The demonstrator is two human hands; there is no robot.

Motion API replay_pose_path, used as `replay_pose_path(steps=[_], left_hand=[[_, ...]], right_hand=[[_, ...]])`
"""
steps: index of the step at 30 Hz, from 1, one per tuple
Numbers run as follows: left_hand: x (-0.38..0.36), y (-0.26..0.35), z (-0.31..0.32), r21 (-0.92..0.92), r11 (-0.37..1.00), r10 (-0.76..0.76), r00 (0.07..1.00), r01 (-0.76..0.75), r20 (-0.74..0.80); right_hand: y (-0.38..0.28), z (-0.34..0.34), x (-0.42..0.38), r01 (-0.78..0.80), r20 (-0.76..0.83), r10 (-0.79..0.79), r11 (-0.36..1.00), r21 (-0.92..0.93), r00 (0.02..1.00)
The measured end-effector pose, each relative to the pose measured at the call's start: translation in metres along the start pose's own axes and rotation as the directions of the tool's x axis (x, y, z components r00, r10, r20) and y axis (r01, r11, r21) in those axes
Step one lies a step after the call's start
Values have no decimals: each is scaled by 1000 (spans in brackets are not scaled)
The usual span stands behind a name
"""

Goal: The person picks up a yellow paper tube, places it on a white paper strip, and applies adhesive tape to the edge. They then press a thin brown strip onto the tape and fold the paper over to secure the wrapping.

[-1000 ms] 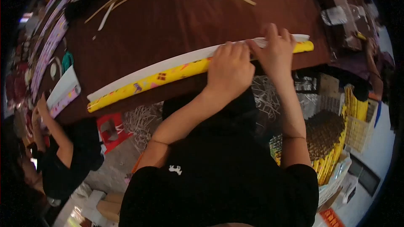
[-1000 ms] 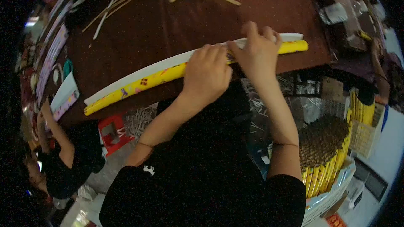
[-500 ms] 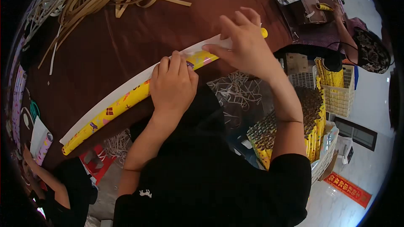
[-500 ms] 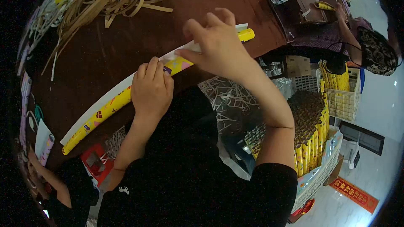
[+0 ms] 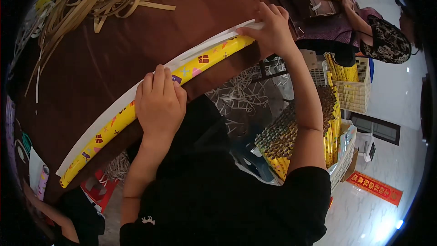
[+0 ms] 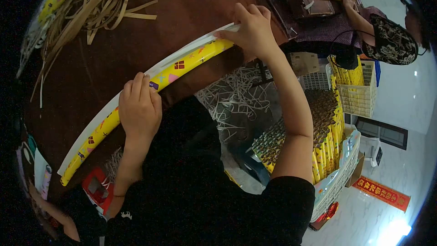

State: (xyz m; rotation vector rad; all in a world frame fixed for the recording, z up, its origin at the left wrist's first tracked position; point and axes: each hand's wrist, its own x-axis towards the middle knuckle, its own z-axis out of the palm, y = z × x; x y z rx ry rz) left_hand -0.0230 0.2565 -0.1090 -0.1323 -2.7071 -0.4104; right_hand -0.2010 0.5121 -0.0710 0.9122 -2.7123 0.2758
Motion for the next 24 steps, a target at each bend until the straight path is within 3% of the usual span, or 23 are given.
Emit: replay_pose_path(steps=[9, 12, 14, 24], left_hand=[[0, 0, -2, 5, 1000, -1, 1000, 1, 1], [-2, -1, -3, -34, 998, -43, 995, 46, 95], [0, -2, 0, -9, 1000, 2, 1000, -2, -6], [0, -2, 0, -4, 1000, -8, 1000, 8, -5]], right_hand=[[-5, -13, -5, 56, -76, -52, 997, 46, 996], [-10, -23, -8, 54, -79, -51, 998, 38, 996], [-11, -24, -9, 18, -42, -17, 999, 28, 999], [-11, -2, 2, 46, -44, -50, 995, -86, 998]])
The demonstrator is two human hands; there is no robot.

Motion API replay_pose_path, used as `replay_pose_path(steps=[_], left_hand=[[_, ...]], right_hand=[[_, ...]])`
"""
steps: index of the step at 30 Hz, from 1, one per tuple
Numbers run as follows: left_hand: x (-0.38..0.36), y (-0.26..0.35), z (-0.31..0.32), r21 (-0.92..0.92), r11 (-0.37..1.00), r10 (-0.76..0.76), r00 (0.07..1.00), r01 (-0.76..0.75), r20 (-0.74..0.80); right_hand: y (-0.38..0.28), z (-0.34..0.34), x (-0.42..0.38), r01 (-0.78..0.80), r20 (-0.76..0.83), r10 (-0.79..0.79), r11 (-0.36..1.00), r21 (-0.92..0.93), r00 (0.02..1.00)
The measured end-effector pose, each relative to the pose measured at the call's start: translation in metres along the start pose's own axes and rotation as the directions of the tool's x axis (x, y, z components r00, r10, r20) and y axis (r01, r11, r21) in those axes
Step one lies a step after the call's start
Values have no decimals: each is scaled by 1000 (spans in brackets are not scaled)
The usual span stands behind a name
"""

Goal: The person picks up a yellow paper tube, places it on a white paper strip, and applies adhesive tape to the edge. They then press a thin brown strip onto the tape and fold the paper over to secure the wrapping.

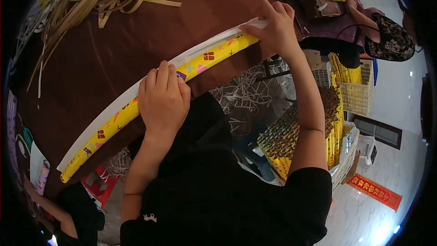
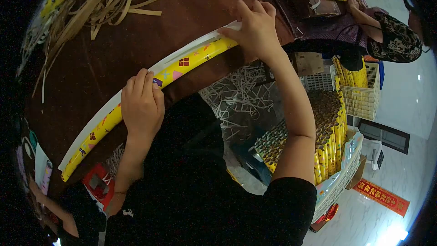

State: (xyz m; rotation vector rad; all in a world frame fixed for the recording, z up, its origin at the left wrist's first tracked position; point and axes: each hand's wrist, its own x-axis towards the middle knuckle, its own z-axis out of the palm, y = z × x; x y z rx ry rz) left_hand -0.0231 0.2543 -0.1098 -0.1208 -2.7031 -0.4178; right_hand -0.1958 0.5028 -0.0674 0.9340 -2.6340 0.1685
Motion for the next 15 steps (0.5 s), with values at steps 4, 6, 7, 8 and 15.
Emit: replay_pose_path(steps=[4, 6, 7, 8, 15], left_hand=[[3, 3, -4, -1, 1000, -11, 1000, 11, 20], [6, 5, -6, 6, 1000, -10, 1000, 9, 24], [7, 5, -7, 12, 1000, -23, 999, 22, 46], [8, 6, -8, 19, 999, -35, 997, 34, 67], [17, 13, -14, 43, 995, -96, 975, 89, 199]], right_hand=[[-2, 3, 4, -20, -2, 20, 1000, -16, 1000], [-4, -7, 7, 7, -6, -7, 1000, 14, 1000], [-6, -13, 10, 32, -13, -32, 999, 40, 999], [-6, -17, 14, 31, -15, -30, 999, 44, 999], [-16, -34, 34, -1, 60, -31, 885, 465, 998]])
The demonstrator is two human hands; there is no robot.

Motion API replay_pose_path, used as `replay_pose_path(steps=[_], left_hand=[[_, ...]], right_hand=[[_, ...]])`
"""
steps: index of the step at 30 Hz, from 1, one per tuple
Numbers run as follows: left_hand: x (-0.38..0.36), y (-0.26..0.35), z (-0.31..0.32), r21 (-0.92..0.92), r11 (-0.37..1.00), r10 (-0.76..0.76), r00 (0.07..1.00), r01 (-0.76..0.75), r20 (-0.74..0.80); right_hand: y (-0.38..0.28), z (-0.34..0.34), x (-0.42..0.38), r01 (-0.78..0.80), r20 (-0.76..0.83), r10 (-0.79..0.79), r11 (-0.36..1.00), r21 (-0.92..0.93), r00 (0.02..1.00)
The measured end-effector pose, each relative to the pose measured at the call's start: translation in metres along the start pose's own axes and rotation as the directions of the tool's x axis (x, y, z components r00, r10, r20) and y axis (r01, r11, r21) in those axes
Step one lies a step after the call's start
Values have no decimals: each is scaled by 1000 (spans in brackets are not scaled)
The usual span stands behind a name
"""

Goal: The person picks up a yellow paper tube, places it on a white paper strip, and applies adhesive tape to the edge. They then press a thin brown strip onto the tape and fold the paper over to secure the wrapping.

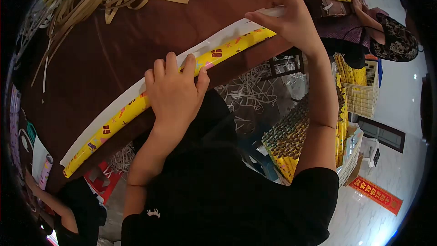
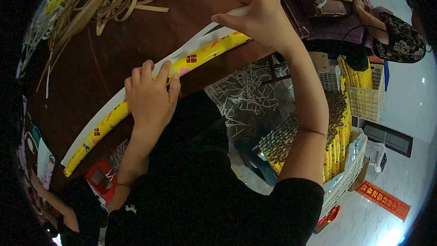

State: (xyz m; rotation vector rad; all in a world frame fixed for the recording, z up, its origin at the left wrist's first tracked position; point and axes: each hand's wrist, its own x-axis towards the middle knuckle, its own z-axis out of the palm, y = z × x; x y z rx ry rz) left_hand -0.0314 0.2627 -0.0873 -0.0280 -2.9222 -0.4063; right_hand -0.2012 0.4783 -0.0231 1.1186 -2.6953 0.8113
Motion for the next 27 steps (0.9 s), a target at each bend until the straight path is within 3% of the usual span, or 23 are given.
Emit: replay_pose_path(steps=[2, 8, 14, 25, 27], left_hand=[[3, -1, 7, 28, 997, 81, 974, -77, -210], [6, -4, 15, -50, 988, 134, 965, -149, -225], [6, -1, 16, -31, 992, 113, 978, -120, -176], [4, -1, 14, -11, 995, 93, 986, -95, -140], [4, 0, 15, -8, 997, 80, 987, -82, -139]], right_hand=[[-5, -2, 3, -14, 5, 13, 1000, 17, 1000], [-21, -6, 10, -59, 20, 58, 996, 72, 998], [-33, -9, 9, -95, 48, 90, 989, 116, 995], [-38, -15, 10, -17, 52, 15, 999, 35, 999], [-12, -9, 2, -28, 7, 28, 999, -27, 1000]])
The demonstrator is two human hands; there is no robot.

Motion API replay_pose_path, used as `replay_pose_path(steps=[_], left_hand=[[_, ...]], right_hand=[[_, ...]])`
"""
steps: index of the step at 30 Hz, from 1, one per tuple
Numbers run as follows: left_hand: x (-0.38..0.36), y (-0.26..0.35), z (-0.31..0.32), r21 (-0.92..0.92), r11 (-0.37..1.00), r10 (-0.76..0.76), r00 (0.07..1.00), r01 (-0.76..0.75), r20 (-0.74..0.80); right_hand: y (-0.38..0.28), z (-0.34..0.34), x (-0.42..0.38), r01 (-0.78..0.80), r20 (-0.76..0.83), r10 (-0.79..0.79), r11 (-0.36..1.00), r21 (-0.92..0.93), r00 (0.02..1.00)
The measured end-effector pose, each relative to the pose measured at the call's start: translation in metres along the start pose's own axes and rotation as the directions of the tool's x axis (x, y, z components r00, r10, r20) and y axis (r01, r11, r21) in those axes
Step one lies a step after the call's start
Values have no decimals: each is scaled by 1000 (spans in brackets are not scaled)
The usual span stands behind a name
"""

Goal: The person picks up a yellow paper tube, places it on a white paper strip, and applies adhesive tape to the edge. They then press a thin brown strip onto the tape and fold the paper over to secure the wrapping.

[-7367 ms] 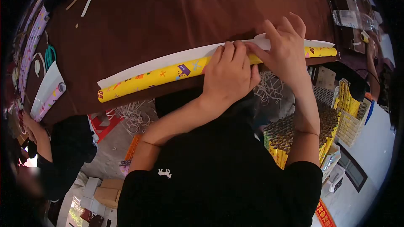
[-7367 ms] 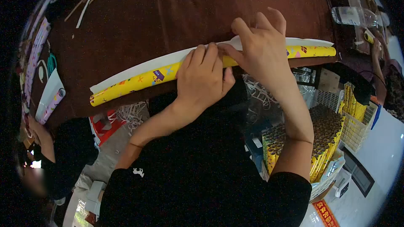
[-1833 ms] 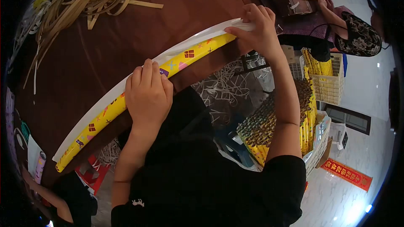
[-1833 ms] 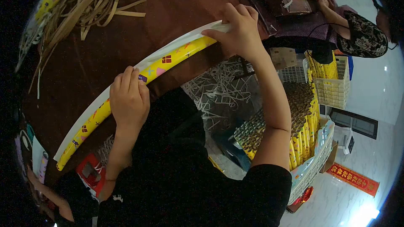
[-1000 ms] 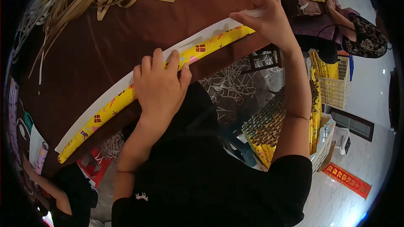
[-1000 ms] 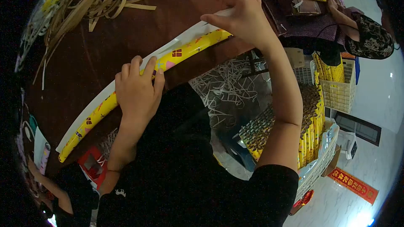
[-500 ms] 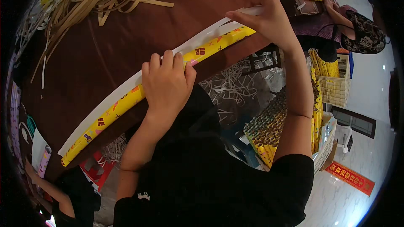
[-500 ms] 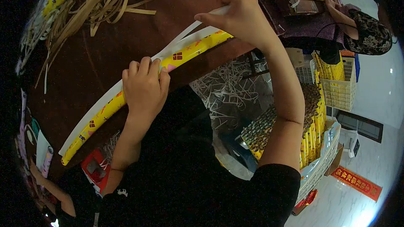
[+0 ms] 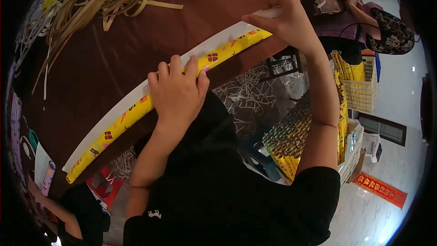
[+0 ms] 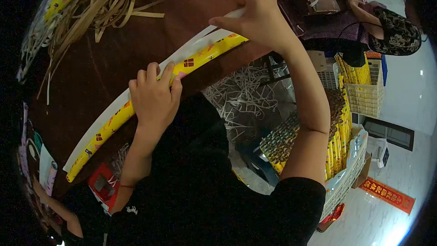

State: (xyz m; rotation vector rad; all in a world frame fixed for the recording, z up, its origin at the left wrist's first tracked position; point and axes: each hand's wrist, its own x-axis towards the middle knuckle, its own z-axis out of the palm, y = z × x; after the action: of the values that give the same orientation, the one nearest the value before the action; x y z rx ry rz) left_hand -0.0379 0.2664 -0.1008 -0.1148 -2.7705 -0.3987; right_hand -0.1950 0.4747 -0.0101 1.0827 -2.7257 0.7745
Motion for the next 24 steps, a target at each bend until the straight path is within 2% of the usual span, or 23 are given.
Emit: replay_pose_path(steps=[1, 5, 10, 14, 18, 20, 24], left_hand=[[0, 0, 1, 8, 1000, 2, 1000, -1, -15], [0, 1, 2, 30, 1000, 2, 1000, -1, -18], [-1, -1, 4, 27, 1000, 14, 999, -12, -51], [0, 0, 2, 13, 1000, 5, 999, -5, -31], [0, 0, 2, 15, 1000, 11, 999, -10, -45], [-1, 1, -1, -19, 1000, -15, 997, 17, 73], [-4, -3, 0, -55, 998, -5, 998, 9, 67]], right_hand=[[7, 3, -3, -13, -46, 11, 998, -59, 999], [14, 9, -14, 42, -16, -42, 998, -44, 999], [23, 15, -25, 22, -81, -48, 955, -295, 996], [33, 22, -29, -49, -58, 33, 956, -290, 998], [38, 29, -27, -12, -42, -4, 927, -374, 999], [41, 33, -26, 7, -46, -27, 921, -389, 999], [45, 42, -24, 31, -51, -57, 909, -415, 997]])
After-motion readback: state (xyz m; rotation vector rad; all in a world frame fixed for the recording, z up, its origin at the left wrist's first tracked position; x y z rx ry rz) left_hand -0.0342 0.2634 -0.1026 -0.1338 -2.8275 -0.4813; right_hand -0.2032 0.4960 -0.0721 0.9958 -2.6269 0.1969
